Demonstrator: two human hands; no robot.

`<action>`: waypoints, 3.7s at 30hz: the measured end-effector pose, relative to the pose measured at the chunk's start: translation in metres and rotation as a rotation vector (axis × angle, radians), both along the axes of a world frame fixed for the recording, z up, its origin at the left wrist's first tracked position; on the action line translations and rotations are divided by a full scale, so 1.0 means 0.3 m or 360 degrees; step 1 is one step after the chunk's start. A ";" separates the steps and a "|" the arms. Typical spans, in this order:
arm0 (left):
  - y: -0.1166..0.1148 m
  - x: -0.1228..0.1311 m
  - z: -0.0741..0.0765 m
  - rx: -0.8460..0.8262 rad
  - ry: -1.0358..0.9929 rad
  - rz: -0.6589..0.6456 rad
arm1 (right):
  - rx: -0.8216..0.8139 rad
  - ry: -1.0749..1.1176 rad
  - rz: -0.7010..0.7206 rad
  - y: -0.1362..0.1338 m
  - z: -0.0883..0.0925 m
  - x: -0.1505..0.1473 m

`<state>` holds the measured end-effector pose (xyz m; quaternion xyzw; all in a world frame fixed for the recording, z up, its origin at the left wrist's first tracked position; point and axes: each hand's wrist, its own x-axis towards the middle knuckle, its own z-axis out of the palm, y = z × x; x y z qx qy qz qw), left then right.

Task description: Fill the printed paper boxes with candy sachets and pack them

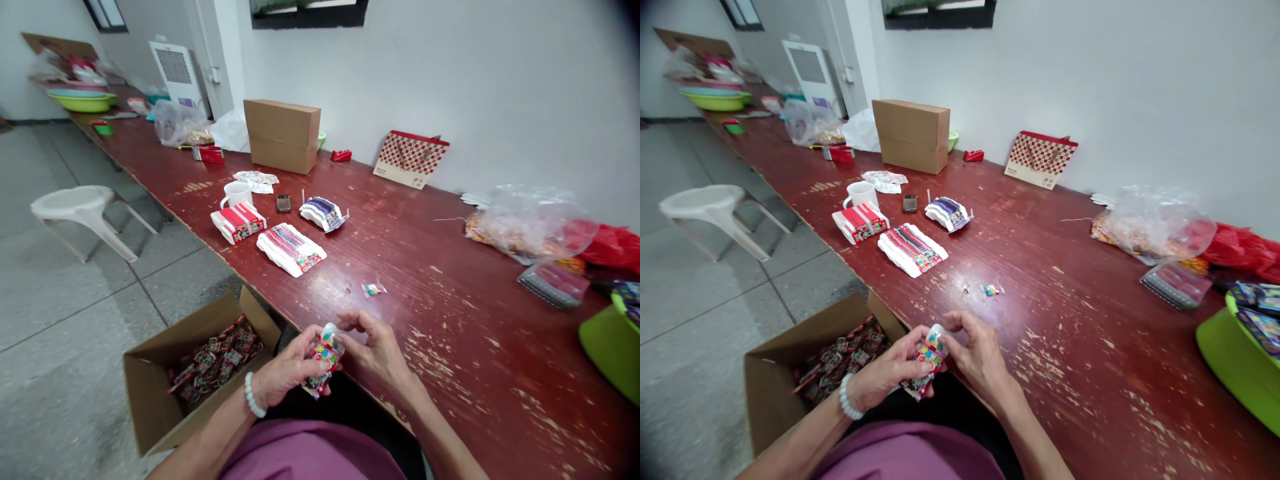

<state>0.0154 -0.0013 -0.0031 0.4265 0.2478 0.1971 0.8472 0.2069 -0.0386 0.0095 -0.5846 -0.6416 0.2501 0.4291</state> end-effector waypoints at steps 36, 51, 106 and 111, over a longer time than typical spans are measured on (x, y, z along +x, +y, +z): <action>-0.013 0.036 0.026 -0.0457 0.0232 0.0550 | -0.0234 0.0746 0.0100 -0.012 -0.055 -0.086; -0.013 0.043 0.030 -0.0118 0.0304 0.0479 | -0.0517 0.0860 0.0155 0.003 -0.055 -0.091; 0.142 -0.348 -0.133 0.0625 0.1011 0.1276 | -0.0431 -0.0183 -0.0843 0.699 -0.158 -0.076; 0.168 -0.320 -0.090 0.0776 0.0977 0.1289 | -0.0367 0.0327 -0.0571 0.635 -0.106 -0.041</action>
